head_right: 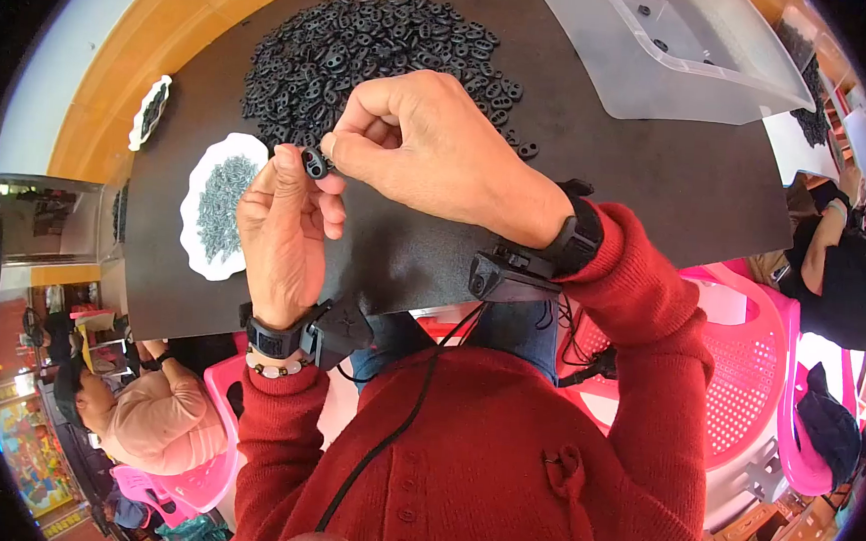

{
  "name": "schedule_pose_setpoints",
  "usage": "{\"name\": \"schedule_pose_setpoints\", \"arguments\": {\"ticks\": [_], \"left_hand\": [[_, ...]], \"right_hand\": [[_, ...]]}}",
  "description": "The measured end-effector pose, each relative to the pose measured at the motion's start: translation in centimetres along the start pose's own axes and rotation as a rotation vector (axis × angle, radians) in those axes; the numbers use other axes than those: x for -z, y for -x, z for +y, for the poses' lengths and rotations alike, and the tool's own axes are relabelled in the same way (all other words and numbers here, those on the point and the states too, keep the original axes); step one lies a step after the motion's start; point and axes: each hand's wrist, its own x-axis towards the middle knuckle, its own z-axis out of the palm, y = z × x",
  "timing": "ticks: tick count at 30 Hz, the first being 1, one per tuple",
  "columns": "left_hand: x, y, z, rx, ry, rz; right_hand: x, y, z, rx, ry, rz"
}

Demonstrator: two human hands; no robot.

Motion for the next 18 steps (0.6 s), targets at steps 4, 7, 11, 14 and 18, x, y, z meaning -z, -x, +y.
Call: {"name": "schedule_pose_setpoints", "arguments": {"ticks": [4,7,11,14,18], "left_hand": [[-0.9,0.2,-0.2,0.024,-0.029,0.087],[-0.8,0.1,0.0,0.043,0.024,0.092],[-0.8,0.0,0.4,0.066,-0.022,0.071],[-0.3,0.3,0.2,0.085,-0.029,0.053],[-0.6,0.3,-0.4,0.088,-0.013,0.051]], "right_hand": [[-0.5,0.2,0.8,-0.014,-0.041,0.041],[-0.3,0.0,1.0,0.008,-0.008,0.051],[0.3,-0.5,1.6,0.001,0.037,0.023],[0.7,-0.4,1.6,-0.017,-0.054,-0.038],[1.4,-0.2,1.6,-0.006,-0.062,-0.061]]}}
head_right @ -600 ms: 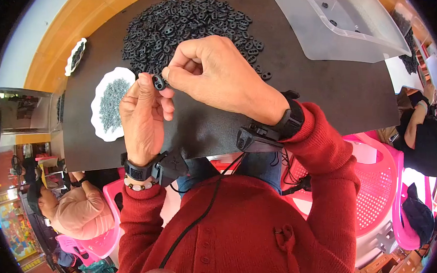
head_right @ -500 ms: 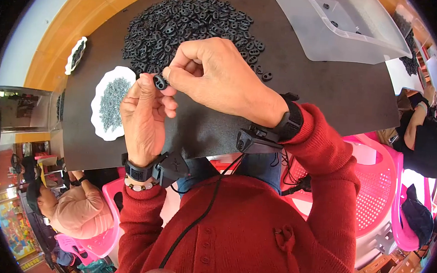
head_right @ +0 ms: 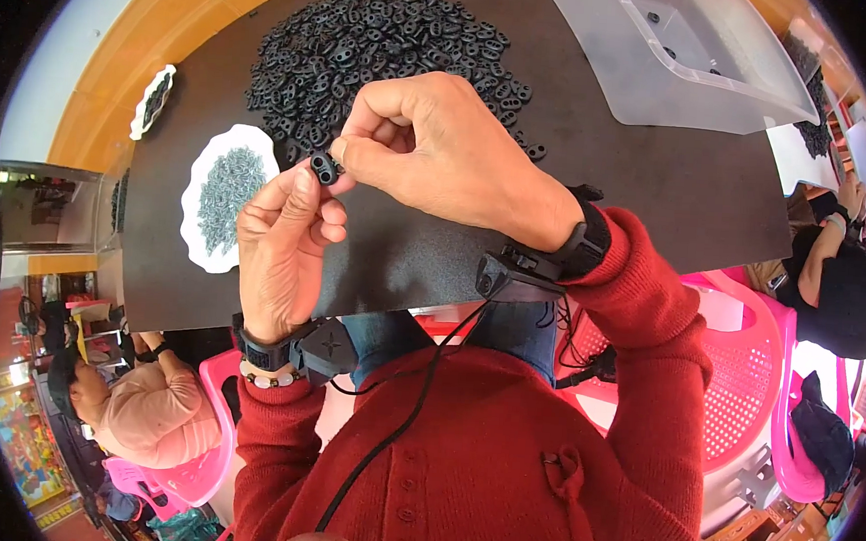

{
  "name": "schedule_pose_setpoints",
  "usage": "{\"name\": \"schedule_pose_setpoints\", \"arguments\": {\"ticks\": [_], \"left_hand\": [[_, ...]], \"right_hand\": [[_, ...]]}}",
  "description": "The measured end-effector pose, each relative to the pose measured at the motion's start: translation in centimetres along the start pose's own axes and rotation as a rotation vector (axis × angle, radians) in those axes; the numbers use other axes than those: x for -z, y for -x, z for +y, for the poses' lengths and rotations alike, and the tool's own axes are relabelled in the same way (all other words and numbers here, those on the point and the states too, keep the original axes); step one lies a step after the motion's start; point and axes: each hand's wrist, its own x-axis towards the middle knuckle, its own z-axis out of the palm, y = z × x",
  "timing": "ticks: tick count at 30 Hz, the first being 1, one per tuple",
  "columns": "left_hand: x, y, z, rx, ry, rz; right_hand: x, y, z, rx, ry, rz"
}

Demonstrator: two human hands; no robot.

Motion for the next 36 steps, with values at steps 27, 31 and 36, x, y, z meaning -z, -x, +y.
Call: {"name": "schedule_pose_setpoints", "arguments": {"ticks": [27,31,36], "left_hand": [[-5.5,1.0,-4.3,0.003,0.167,-0.046],[-6.5,0.9,-5.0,0.006,0.190,-0.064],[-7.7,1.0,-6.0,-0.003,0.178,-0.070]], "right_hand": [[5.3,3.6,2.5,0.034,-0.327,-0.166],[6.3,4.2,3.3,0.081,-0.255,-0.169],[7.6,5.0,3.9,0.165,-0.175,-0.188]]}}
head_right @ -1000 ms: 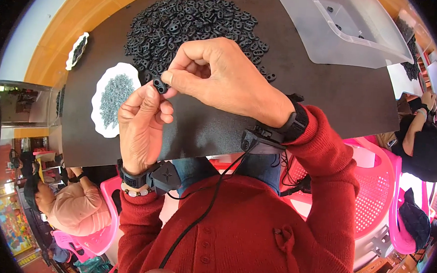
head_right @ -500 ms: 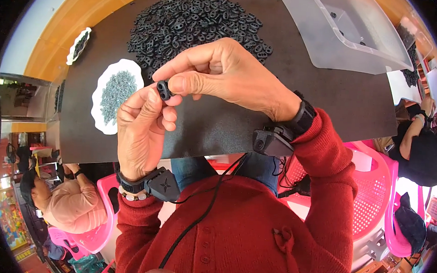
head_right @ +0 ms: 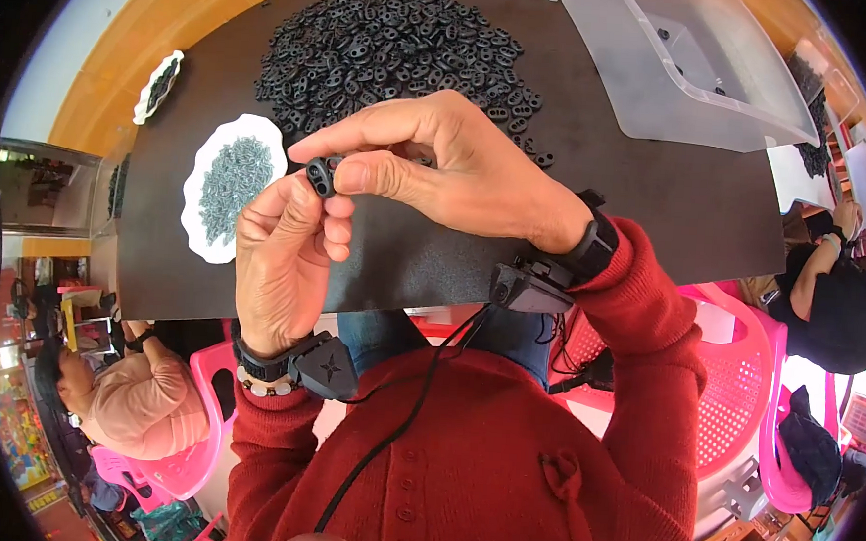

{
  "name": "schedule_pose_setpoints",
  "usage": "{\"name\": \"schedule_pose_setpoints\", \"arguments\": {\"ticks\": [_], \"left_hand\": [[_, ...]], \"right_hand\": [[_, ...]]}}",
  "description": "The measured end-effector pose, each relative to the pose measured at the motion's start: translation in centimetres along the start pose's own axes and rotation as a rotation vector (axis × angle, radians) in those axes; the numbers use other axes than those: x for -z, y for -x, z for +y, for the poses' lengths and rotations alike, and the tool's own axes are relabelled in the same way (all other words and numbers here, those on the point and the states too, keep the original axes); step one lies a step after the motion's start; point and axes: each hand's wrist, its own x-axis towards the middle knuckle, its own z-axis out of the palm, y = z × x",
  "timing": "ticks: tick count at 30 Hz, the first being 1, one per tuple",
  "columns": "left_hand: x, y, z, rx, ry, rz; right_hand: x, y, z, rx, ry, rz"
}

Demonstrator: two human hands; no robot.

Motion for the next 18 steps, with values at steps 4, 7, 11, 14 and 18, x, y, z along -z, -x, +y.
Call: {"name": "schedule_pose_setpoints", "arguments": {"ticks": [4,7,11,14,18], "left_hand": [[-1.2,0.2,-0.1,0.016,-0.095,-0.028],[-2.7,0.3,-0.3,0.012,-0.210,-0.012],[-4.1,0.8,-1.5,0.025,-0.253,-0.027],[-4.8,1.4,-2.4,0.036,-0.271,-0.057],[-5.6,6.1,-8.0,0.060,-0.281,-0.049]], "right_hand": [[1.4,1.2,-0.2,0.056,0.060,-0.042],[2.4,2.3,-0.7,-0.010,0.045,-0.090],[3.5,4.2,-0.6,-0.032,-0.008,-0.106],[4.5,5.6,-1.3,-0.064,-0.022,-0.153],[3.5,12.8,0.2,-0.050,-0.032,-0.159]]}}
